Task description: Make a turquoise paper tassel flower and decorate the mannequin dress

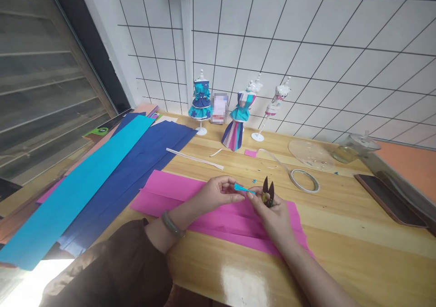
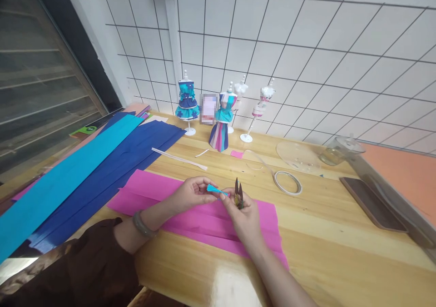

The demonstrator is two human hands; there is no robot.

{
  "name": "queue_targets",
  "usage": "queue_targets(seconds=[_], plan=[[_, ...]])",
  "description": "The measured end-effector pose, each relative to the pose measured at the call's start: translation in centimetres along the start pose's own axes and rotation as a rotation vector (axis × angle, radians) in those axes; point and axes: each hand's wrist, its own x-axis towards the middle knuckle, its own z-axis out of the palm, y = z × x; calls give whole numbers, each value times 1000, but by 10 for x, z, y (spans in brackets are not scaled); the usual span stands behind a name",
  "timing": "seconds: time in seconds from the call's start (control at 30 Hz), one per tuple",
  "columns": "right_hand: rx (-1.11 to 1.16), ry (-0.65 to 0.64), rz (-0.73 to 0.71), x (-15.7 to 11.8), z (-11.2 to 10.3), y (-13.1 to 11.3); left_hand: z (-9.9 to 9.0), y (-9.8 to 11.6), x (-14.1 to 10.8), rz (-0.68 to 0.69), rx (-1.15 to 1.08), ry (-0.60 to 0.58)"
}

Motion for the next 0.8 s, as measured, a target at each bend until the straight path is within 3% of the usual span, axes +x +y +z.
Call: queue_targets(seconds=[0.2,0.5,0.8], plan=[[117,24,-3,-5,11,2,6,9,-3,-29,-135,40],[30,117,-94,-11,15,2,10,12,-3,-123,-312,42],[-46,-6,-96,-8,13,2,1,12,-2,-128,-283,11]])
